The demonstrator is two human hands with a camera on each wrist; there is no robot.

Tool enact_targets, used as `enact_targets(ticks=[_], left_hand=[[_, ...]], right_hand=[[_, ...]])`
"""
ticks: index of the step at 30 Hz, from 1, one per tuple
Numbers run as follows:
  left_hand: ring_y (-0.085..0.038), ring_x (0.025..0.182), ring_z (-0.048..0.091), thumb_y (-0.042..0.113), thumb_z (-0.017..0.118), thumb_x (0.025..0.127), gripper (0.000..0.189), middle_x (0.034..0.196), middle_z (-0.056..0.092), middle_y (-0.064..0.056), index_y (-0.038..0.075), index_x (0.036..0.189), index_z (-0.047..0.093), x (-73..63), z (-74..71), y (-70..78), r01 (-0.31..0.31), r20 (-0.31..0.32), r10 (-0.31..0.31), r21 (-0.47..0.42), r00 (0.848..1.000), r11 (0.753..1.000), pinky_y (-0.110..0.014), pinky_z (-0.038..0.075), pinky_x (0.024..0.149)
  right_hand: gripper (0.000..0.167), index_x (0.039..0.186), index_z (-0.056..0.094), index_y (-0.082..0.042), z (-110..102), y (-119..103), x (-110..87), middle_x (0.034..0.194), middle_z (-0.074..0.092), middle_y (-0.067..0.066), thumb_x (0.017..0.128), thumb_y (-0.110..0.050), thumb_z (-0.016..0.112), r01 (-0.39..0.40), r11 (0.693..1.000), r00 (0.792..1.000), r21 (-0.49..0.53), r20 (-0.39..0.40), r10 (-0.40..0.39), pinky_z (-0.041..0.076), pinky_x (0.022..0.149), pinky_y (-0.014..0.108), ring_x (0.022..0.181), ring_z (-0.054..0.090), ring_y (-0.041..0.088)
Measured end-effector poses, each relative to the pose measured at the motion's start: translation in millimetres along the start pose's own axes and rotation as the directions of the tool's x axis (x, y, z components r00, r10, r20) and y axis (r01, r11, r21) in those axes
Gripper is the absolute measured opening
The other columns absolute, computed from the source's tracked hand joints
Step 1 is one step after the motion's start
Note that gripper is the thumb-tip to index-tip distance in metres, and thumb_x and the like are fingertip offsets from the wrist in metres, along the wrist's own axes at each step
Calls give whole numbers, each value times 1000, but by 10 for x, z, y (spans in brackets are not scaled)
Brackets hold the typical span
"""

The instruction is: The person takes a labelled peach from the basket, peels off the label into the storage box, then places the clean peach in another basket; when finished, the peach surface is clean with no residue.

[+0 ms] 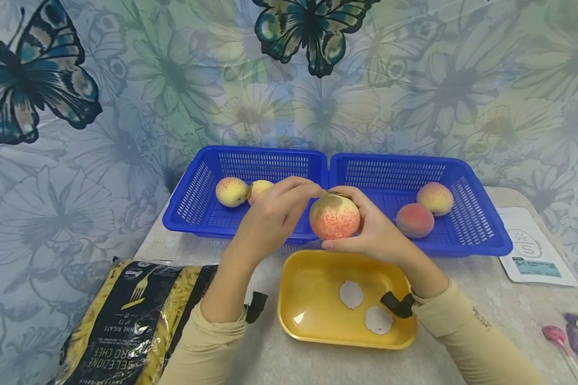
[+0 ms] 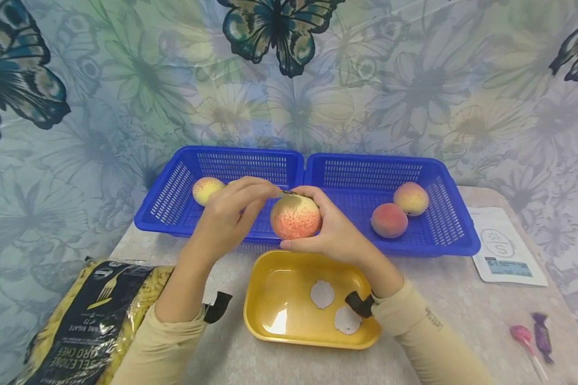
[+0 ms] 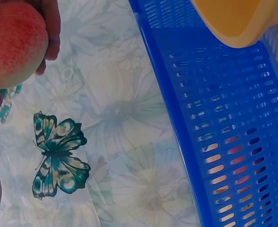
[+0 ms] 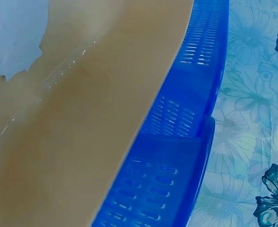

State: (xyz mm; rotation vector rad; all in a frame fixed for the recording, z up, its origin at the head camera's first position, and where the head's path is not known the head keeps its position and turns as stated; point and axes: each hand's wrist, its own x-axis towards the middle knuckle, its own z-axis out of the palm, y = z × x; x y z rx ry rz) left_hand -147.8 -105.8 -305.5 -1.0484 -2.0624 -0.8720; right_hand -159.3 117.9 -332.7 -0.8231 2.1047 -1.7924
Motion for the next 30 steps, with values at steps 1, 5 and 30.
enact_targets(ticks=[1,5,30], left_hand=[[-22,102,70,-1,60,96,17,104,72,-9,5,109,70,9,4,-2,-2,-18,2,7,1000,1000,-28,55,95],[-20,91,71,0,63,94,13,98,74,-10,2,105,70,39,22,-22,3,-111,-2,15,994,1000,-26,58,86],[-16,77,66,14,60,96,15,95,68,-2,16,109,67,-83,108,-22,613,100,-615,-295,783,733,-34,57,73]], right_hand=[[82,140,37,-13,2,3,0,134,48,10,75,-1,84,0,1000,1000,-11,-4,0,58,90,34,113,60,27],[81,139,37,-13,2,17,-9,132,49,10,75,-3,85,-9,999,1000,-47,-18,9,58,90,34,112,60,28],[81,141,37,-14,-348,-38,-212,133,48,7,77,-4,84,-71,986,981,-151,-191,41,59,86,26,112,59,24]])
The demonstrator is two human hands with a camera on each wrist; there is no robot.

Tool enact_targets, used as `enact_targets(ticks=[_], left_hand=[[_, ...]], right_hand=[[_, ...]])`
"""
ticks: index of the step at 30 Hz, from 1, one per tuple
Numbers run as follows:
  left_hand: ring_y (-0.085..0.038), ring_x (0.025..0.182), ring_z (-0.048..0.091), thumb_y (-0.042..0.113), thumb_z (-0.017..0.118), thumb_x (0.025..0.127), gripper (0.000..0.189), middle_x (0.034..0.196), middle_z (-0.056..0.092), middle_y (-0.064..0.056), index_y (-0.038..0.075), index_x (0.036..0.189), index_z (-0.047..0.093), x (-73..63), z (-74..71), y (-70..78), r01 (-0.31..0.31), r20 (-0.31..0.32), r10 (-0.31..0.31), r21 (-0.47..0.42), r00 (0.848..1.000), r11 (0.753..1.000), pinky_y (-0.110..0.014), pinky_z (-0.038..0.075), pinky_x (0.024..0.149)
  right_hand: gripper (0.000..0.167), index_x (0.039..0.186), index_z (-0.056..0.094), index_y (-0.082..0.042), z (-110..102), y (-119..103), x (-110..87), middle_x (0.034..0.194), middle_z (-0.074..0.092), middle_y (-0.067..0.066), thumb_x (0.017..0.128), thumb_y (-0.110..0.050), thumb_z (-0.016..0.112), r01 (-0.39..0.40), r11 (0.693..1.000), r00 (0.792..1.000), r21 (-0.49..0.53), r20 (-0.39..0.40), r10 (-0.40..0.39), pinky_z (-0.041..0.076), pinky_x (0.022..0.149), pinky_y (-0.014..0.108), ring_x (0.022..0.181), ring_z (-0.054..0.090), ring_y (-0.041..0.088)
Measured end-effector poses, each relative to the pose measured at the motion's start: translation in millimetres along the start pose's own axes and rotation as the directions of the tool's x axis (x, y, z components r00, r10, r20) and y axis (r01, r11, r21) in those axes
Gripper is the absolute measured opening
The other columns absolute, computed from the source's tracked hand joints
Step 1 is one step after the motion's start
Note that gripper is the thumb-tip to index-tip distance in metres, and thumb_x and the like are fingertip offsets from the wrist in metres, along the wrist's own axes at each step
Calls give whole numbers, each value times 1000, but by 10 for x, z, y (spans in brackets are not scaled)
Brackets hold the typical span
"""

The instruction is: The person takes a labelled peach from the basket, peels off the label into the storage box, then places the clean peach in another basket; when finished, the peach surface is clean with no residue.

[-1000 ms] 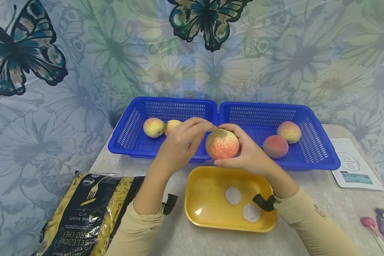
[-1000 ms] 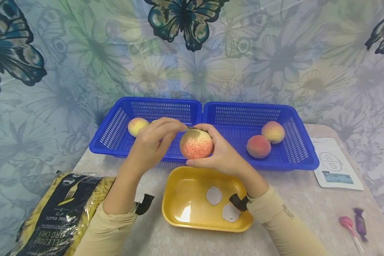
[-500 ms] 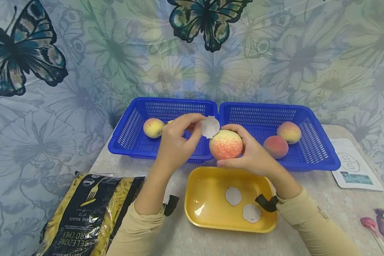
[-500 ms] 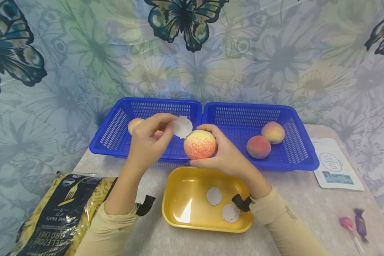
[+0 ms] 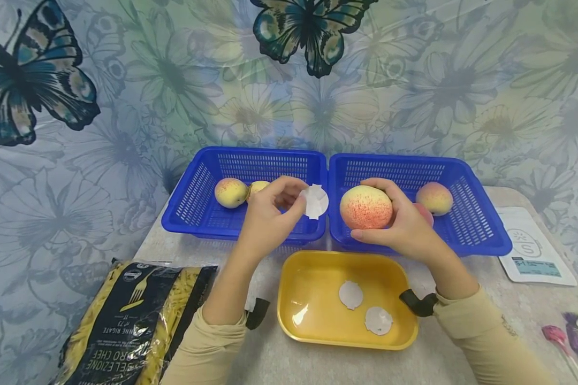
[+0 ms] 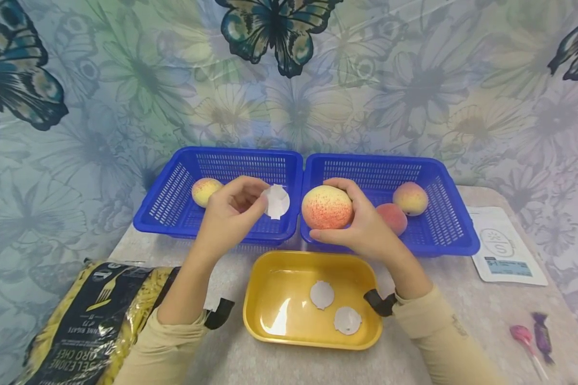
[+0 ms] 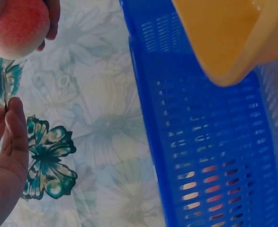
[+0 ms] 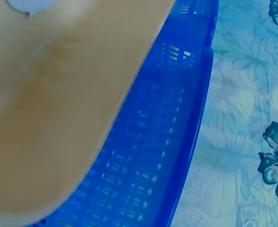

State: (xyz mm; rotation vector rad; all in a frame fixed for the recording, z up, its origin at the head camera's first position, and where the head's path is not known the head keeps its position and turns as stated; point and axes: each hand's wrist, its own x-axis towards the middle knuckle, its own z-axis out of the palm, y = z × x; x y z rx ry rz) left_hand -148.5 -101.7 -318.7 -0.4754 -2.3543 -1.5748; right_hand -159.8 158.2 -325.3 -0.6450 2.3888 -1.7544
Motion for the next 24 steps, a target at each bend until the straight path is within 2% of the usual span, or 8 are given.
enact_targets(ticks=[4,7,13,19,24], left_hand=[[-21,75,66,12,54,98,9,98,62,-6,15,105,59,-6,37,-41,78,76,-72,-78,994,994,-33,58,68],[-23,76,67,10,53,99,7,99,62,-6,15,102,58,-17,63,-60,116,112,-106,-94,988,989,-33,59,67],[-21,77,65,11,60,96,16,98,68,-4,16,109,67,-46,129,-60,138,115,-130,-65,985,988,-32,57,69],[-17,78,64,10,77,84,30,103,68,-2,19,112,69,-86,186,-77,176,142,-163,-84,976,981,-27,57,71],[-19,79,61,5,73,86,30,103,67,-4,18,113,69,-106,221,-110,166,201,-136,-145,970,975,-25,54,69]], right_hand=[[81,141,39,-16,-63,11,-52,131,50,5,76,-7,85,-12,999,999,-46,-33,11,59,84,26,109,60,22],[81,142,38,-16,-98,29,-80,131,49,6,77,-7,85,-18,999,999,-46,-38,16,59,85,26,109,60,22],[80,142,37,-19,-159,69,-132,132,47,6,78,-5,83,-36,999,999,-21,-32,35,59,86,25,111,59,22],[81,142,36,-20,-202,105,-180,133,46,7,79,-4,83,-38,999,998,-14,-41,37,58,86,24,110,61,20],[80,142,37,-23,-233,125,-209,133,45,6,79,-5,83,-48,999,997,-21,-59,47,58,86,24,108,61,19]])
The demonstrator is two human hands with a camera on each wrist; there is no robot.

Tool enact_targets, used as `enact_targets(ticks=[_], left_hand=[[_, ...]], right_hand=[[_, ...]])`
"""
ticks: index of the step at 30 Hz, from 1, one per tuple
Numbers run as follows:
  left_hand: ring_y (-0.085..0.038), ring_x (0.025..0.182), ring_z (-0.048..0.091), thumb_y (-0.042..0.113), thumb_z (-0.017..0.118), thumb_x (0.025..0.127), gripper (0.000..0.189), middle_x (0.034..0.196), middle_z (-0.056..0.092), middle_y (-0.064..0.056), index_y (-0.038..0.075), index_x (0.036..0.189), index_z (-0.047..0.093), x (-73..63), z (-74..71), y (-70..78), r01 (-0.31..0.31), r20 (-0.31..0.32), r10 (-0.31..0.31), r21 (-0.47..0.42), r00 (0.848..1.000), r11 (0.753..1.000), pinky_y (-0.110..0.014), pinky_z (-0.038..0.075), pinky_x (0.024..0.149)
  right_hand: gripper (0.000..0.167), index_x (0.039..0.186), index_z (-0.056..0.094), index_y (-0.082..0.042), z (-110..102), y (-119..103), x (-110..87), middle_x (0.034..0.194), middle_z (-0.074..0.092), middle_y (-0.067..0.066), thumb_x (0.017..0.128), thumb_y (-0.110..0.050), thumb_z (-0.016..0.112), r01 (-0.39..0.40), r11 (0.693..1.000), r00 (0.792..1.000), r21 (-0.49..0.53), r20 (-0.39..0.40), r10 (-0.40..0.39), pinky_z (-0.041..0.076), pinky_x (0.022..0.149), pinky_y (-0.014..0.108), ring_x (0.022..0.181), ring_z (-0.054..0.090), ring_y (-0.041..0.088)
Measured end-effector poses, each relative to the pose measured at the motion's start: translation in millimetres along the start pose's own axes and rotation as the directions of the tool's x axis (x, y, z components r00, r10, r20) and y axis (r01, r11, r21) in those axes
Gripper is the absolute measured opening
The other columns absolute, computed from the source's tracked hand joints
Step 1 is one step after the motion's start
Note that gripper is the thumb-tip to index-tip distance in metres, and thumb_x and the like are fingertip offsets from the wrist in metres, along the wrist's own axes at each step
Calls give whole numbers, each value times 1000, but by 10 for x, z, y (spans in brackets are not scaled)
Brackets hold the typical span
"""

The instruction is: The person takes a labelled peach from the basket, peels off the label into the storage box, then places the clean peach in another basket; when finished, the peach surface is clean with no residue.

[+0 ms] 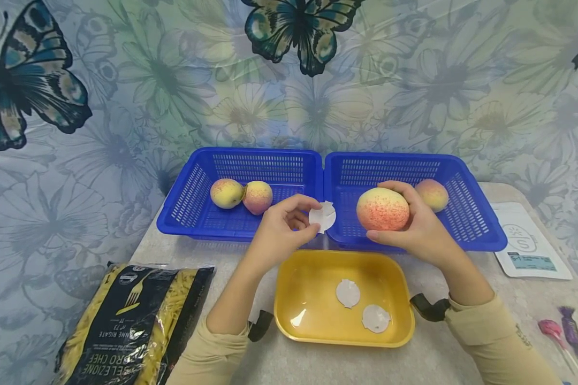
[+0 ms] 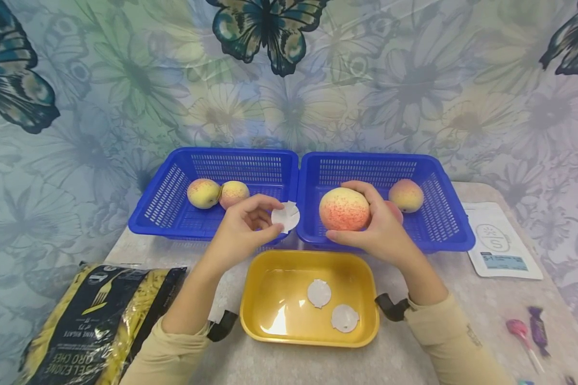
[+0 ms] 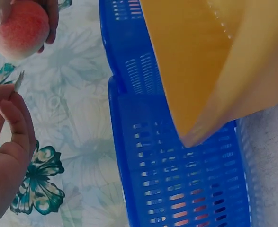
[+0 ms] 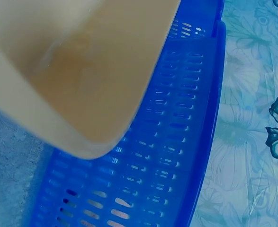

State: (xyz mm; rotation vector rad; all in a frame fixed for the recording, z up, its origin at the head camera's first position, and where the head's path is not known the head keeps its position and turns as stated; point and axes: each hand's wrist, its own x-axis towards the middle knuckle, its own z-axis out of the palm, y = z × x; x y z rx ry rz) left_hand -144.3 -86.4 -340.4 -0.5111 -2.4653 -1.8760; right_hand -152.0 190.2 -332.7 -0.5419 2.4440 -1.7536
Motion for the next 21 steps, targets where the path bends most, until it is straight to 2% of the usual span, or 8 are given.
enact_targets(ticks=[3,7,9,16,21], left_hand=[[-19,78,58,3,69,87,31,102,67,-3,17,115,70,-1,14,-15,-25,25,25,-7,999,1000,-24,51,67],[-19,78,56,3,70,87,33,95,68,-3,16,117,69,4,36,-23,-29,24,29,-4,999,1000,-21,48,66],[-18,77,56,4,73,86,34,90,67,-5,15,118,69,6,47,-26,-20,21,20,-9,1000,1000,-21,48,66],[-17,74,57,8,79,83,33,89,69,-4,15,113,69,8,76,-31,19,25,-18,-14,1000,1000,-21,51,67],[-17,75,63,11,82,81,32,89,72,-4,16,110,71,5,97,-35,53,54,-53,0,997,999,-25,56,70]], right_hand=[[80,142,38,-24,-17,1,-10,132,46,5,78,-6,83,-11,1000,1000,-10,-16,11,58,86,23,108,61,20],[81,141,38,-24,-34,7,-22,132,46,3,78,-7,84,-36,999,999,-19,-32,35,57,87,22,110,60,21],[81,141,38,-24,-42,18,-29,132,46,3,78,-7,84,-41,999,999,-19,-37,41,57,87,22,109,60,21],[79,142,38,-21,-64,62,-50,132,45,6,79,-5,83,-1,1000,1000,-29,-29,0,57,86,21,109,60,18],[79,142,38,-21,-87,64,-69,131,47,3,78,-8,84,-38,998,998,-44,-54,36,57,86,21,109,59,19]])
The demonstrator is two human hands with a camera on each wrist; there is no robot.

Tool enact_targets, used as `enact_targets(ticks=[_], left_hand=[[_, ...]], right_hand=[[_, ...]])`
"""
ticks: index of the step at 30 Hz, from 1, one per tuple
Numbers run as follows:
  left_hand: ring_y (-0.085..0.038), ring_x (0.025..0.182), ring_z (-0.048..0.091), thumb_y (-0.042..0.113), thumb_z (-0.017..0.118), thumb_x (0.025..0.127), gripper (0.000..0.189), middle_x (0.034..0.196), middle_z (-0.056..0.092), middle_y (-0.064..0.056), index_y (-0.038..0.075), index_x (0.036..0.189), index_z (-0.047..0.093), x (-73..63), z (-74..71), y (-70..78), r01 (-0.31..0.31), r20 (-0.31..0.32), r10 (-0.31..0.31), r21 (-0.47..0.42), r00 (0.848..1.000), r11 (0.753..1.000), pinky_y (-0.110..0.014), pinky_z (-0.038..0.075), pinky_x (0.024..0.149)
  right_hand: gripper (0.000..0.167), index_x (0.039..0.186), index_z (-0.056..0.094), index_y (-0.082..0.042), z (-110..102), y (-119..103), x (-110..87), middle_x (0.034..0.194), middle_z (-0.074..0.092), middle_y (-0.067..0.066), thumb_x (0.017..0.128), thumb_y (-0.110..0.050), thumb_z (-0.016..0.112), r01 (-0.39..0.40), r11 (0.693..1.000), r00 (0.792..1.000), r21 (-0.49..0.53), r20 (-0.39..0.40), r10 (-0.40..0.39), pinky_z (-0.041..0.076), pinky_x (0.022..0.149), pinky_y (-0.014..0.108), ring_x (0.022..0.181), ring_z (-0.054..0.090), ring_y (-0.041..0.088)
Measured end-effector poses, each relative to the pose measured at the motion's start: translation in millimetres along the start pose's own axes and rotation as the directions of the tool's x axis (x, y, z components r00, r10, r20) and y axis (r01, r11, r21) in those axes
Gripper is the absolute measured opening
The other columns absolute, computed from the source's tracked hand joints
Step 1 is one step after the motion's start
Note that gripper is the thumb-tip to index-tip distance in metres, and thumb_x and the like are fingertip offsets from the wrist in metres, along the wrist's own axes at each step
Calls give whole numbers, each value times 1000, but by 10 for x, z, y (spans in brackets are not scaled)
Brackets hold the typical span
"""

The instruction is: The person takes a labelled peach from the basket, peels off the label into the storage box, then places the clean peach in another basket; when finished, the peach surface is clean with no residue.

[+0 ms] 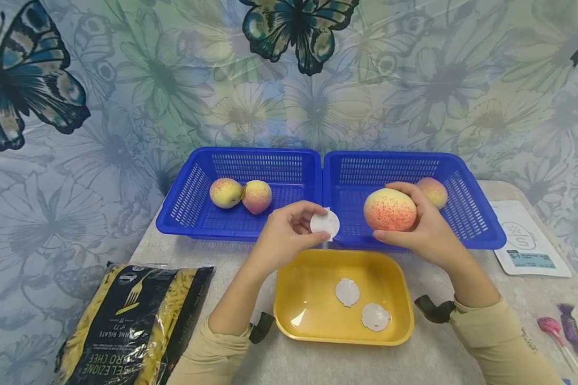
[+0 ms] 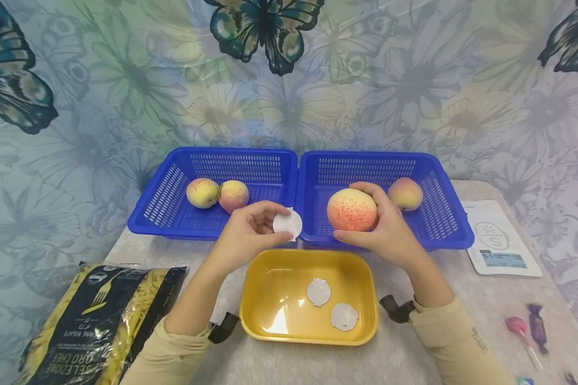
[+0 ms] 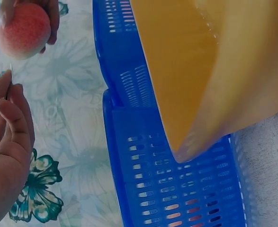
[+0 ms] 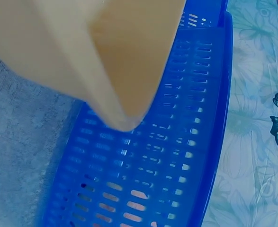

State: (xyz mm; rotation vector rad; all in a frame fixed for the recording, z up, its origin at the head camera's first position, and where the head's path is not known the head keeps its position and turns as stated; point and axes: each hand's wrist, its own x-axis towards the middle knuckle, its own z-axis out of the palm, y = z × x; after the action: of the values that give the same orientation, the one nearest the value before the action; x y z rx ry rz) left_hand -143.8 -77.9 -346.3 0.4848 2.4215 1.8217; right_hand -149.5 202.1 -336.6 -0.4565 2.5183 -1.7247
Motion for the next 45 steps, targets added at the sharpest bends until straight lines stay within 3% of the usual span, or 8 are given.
enact_targets(ticks=[12,16,19,23,26,32,39,45], left_hand=[[-16,76,66,15,85,78,33,88,73,-2,17,109,74,-78,55,-28,31,181,-41,58,983,998,-29,57,72],[-11,78,64,14,84,79,34,89,69,4,20,110,72,-111,154,-74,3,325,-66,189,944,982,-25,56,74],[-6,76,61,12,84,79,33,86,67,7,20,109,71,-155,264,-103,-30,440,-101,280,892,959,-21,54,72],[-2,70,55,12,85,77,32,80,62,9,20,105,71,-233,425,-139,-112,555,-138,393,820,913,-17,49,68],[-1,67,51,12,85,77,32,77,58,9,22,103,70,-294,528,-170,-170,595,-161,460,787,871,-15,47,67],[-1,64,49,10,84,77,36,74,56,10,24,105,67,-365,666,-276,-236,617,-176,526,767,817,-15,44,63],[-2,64,45,6,82,78,39,74,54,10,23,109,66,-386,800,-430,-281,667,-170,512,726,812,-16,42,60],[-2,72,50,5,81,79,43,88,64,11,23,115,66,-395,860,-486,-305,674,-168,523,719,796,-14,43,66]], right_hand=[[77,140,43,-17,-157,113,-74,136,38,-3,76,-4,85,46,994,994,-100,-93,-55,50,89,11,114,50,16],[73,133,47,-8,-215,183,-77,135,39,-2,72,5,84,145,984,980,-107,-120,-157,46,90,10,116,45,16],[72,131,47,-4,-254,226,-89,131,43,3,71,10,83,184,981,974,-62,-123,-191,46,90,12,114,47,17],[74,135,46,-7,-308,277,-126,134,44,6,72,12,81,177,984,976,-10,-129,-177,45,93,11,118,46,16],[78,140,44,-11,-346,319,-169,137,45,4,74,11,80,129,992,981,-2,-149,-128,44,94,9,120,46,14],[77,143,38,-16,-429,403,-234,135,45,-6,80,2,78,9,999,981,-35,-191,-15,46,88,7,115,49,10],[75,143,38,-21,-555,490,-289,127,47,-10,82,-3,78,-46,994,968,-94,-249,21,47,84,6,109,50,6],[73,140,38,-28,-676,578,-306,125,47,-11,84,-5,78,-91,991,956,-94,-286,60,49,80,7,106,51,6]])
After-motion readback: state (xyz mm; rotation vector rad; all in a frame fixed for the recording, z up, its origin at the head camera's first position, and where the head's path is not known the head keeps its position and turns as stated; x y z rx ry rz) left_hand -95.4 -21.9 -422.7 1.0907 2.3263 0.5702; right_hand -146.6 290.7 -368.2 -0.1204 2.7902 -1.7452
